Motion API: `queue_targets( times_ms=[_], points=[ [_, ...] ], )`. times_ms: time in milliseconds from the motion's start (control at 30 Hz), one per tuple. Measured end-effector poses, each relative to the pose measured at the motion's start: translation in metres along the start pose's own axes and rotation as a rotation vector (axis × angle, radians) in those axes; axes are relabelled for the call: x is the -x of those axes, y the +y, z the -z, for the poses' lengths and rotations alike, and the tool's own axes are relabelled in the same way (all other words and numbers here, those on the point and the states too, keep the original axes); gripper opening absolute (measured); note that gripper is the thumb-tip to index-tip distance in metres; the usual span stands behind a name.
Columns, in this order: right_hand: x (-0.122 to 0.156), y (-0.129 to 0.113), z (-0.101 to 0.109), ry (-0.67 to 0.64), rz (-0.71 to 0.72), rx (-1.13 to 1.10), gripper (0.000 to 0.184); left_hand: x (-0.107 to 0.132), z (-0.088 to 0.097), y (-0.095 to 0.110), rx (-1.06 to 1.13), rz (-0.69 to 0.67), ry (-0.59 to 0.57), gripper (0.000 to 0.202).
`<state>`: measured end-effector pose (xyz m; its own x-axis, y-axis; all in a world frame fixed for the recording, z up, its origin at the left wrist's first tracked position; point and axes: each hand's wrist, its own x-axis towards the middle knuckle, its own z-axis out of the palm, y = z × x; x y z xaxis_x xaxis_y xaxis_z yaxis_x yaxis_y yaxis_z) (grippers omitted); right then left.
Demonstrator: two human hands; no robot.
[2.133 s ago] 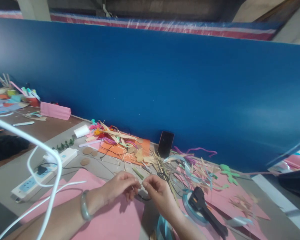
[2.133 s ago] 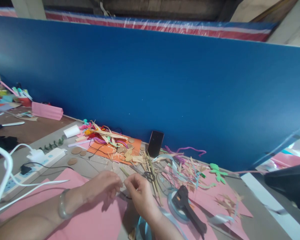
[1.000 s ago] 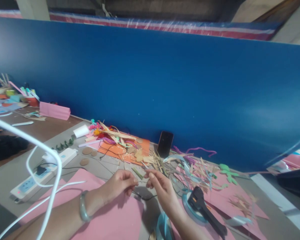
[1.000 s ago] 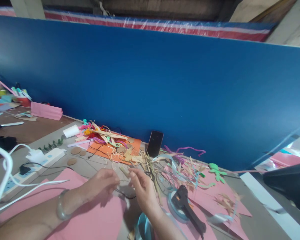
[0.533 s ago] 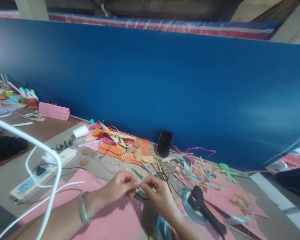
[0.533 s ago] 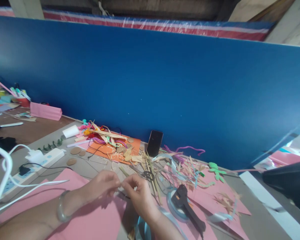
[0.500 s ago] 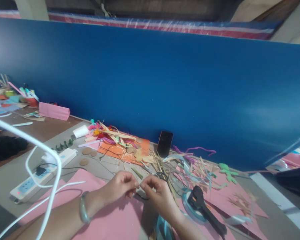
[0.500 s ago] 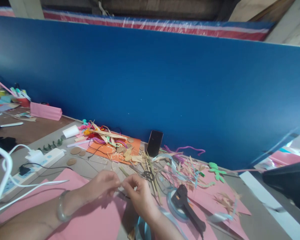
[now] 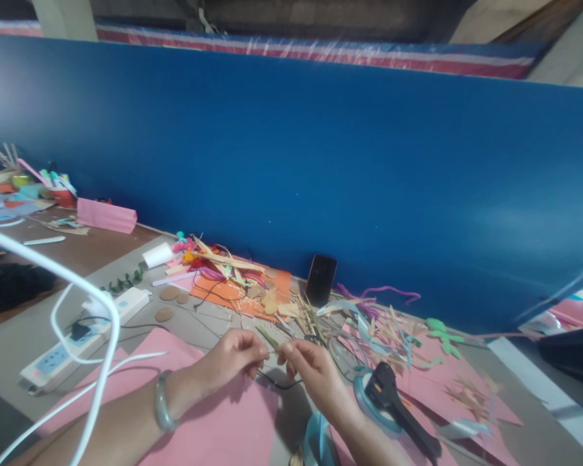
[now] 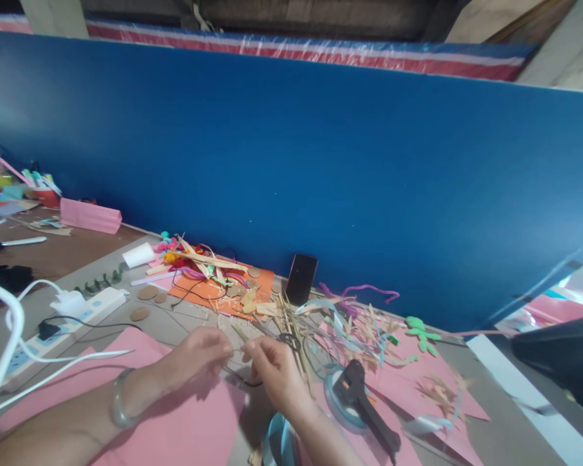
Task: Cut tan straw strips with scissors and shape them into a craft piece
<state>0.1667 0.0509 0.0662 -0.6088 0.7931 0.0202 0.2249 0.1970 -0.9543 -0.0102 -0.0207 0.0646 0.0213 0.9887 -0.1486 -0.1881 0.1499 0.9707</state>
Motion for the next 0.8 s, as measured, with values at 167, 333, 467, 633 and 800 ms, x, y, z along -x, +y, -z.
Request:
queue_targets(
  times_ms=[167,333,467,633,800],
  points=[
    [0.0017,0.0016,-0.0054,-0.011,-0.025,-0.054,0.03,0.0,0.0004,0.0,-0.079,0.029,0.001,0.03],
    [0.0037,0.0007,-0.0071,-0.02,0.002,0.047,0.025,-0.0016,0.0026,-0.0065,-0.148,-0.028,-0.038,0.034],
    [0.0059,-0.0028,-0.0075,-0.031,0.02,0.12,0.021,-0.0016,0.0024,-0.0084,-0.221,-0.074,-0.041,0.031],
    [0.0067,-0.0062,-0.0076,-0.058,0.008,0.114,0.026,-0.0017,0.0007,-0.0067,-0.201,-0.075,-0.029,0.02],
    [0.0062,-0.0077,-0.0064,-0.066,-0.014,0.068,0.031,-0.0012,0.0,-0.0034,-0.115,-0.014,-0.047,0.01]
  ],
)
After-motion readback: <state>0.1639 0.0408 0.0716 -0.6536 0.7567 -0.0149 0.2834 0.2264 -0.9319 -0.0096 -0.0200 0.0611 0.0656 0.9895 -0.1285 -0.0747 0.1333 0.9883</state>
